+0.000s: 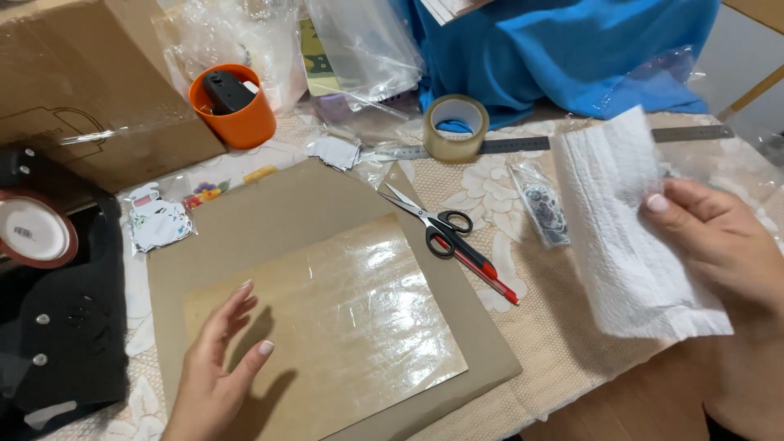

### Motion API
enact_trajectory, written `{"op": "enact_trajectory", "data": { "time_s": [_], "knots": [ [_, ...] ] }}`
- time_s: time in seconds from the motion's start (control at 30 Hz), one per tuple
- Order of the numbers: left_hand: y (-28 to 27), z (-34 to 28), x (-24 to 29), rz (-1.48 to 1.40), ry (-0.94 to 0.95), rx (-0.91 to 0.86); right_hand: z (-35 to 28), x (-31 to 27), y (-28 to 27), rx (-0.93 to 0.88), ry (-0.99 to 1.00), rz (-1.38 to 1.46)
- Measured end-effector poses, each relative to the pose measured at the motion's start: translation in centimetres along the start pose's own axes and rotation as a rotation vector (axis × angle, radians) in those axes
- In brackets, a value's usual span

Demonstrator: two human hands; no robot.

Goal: Sorting a variety of stickers from a pile and placing them into a plastic bag.

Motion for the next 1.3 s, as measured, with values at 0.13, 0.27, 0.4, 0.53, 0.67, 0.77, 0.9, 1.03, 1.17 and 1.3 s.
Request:
{"op": "enact_trajectory", "data": {
  "time_s": [0.13,0.27,0.4,0.53,0.67,0.77,0.9,1.03,1.17,1.3],
  "knots": [
    [3.5,-1.3,4.7,-0.656,-0.548,-0.135,-1.3,-2.7,5.6,-0.23,0.16,0.682],
    [11.5,-3.5,6.9,-1.101,-0.627,-0.463,-1.8,-0.7,12.0,-0.357,0.232,1.115],
    [16.6,-3.9,8.5,-1.465,-0.596,-0.624,-6.0,-5.5,19.1,-0.486,0.452,1.079],
    [13.3,-0.9,8.0,-1.476,-0.667,-0.257,-6.5,-9.6,22.3,-0.7,0.27,0.616],
    [9.0,0.2,4.1,-1.336,-0.663,0.08,-2.6,-9.5,22.2,-0.599,0.126,0.091],
    [8.0,0.2,0.5,-1.275,-0.711,0.165,-0.9,-8.6,23.6,-0.587,0.176,0.026],
    [8.3,-0.5,-0.8,-1.116,-0.778,0.158,-0.6,-10.7,26.7,-0.654,-0.018,-0.206],
    [8.2,-0.2,-0.6,-1.089,-0.751,0.084,0.4,-11.1,28.3,-0.605,0.063,-0.294],
    [8.0,-0.2,-3.5,-1.037,-0.724,0.104,0.9,-7.7,30.1,-0.665,0.165,-0.268],
    [6.5,-1.7,-4.7,-0.898,-0.849,0.052,-2.7,-5.4,31.1,-0.788,0.258,-0.247]
  ]
}}
Point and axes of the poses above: each hand's wrist, its own z-axis towards the middle knuckle, its own y-axis out of the palm, x = y × z, the point moved 10 cm from there along z, towards the middle knuckle, and after that the axes turned 10 degrees about x, right-handed, at the moved point
